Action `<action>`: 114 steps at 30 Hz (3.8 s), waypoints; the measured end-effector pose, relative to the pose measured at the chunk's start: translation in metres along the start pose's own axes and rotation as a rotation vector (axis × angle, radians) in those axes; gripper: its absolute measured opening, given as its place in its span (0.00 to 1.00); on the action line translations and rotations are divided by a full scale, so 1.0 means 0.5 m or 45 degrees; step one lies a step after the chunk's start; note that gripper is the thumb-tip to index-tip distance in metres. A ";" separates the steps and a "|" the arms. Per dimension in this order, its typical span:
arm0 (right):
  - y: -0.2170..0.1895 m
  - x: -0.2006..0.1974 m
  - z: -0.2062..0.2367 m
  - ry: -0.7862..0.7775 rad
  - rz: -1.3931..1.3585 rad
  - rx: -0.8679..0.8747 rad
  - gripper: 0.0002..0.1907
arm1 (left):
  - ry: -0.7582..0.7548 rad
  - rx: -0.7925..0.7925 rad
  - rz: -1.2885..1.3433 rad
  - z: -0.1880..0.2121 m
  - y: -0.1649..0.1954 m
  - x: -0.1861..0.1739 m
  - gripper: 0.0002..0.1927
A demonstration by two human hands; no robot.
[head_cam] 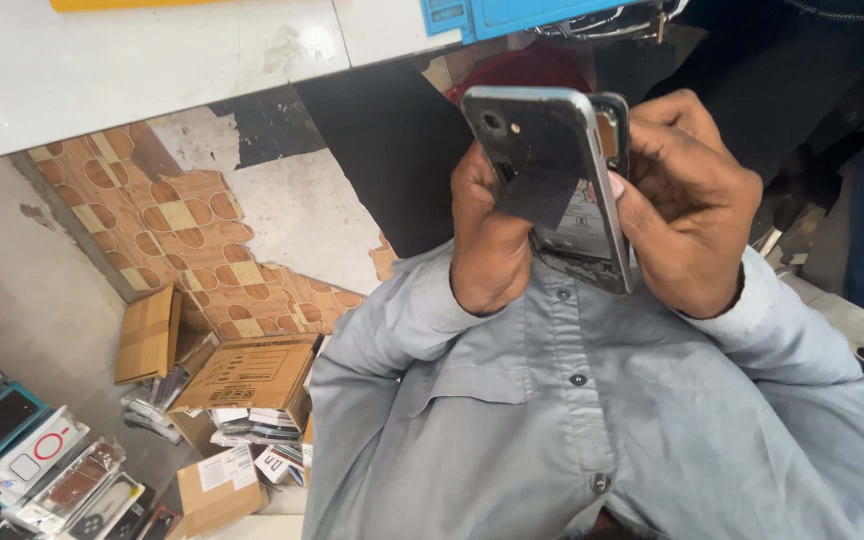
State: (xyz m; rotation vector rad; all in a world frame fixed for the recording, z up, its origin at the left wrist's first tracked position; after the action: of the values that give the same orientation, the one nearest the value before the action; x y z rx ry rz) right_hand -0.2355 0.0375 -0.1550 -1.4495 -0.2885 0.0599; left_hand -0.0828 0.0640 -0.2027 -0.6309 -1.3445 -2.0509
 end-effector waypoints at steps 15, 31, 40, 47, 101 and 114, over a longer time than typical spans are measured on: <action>-0.011 0.011 -0.017 -0.129 -0.064 -0.005 0.19 | 0.006 -0.273 0.092 -0.007 0.025 -0.012 0.16; -0.001 -0.002 0.002 -0.164 -0.037 -0.100 0.21 | -0.047 -0.134 -0.055 0.006 0.028 -0.003 0.16; -0.002 -0.010 0.008 -0.167 -0.015 -0.181 0.20 | -0.054 -0.097 -0.126 0.013 0.051 0.018 0.16; -0.015 -0.011 0.000 -0.051 0.220 -0.148 0.19 | -0.140 -0.061 -0.189 0.009 0.046 0.011 0.14; 0.002 -0.025 -0.003 -0.017 0.241 -0.130 0.18 | -0.137 -0.058 -0.026 0.003 -0.025 -0.008 0.11; -0.001 -0.022 -0.006 0.005 0.218 -0.113 0.20 | -0.124 -0.066 -0.013 0.004 -0.022 -0.009 0.09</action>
State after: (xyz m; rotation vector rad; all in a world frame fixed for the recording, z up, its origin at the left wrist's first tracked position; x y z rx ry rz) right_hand -0.2453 0.0320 -0.1567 -1.5601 -0.1650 0.1854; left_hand -0.0874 0.0702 -0.2118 -0.7572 -1.3552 -2.0924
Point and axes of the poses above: each hand's wrist, its own z-axis away from the middle knuckle, its own x-axis out of the palm, y = z × x, the point moved 4 cm from there along -z, towards the middle knuckle, and after that the axes turned 6 degrees about -z, right-handed, at the moved point
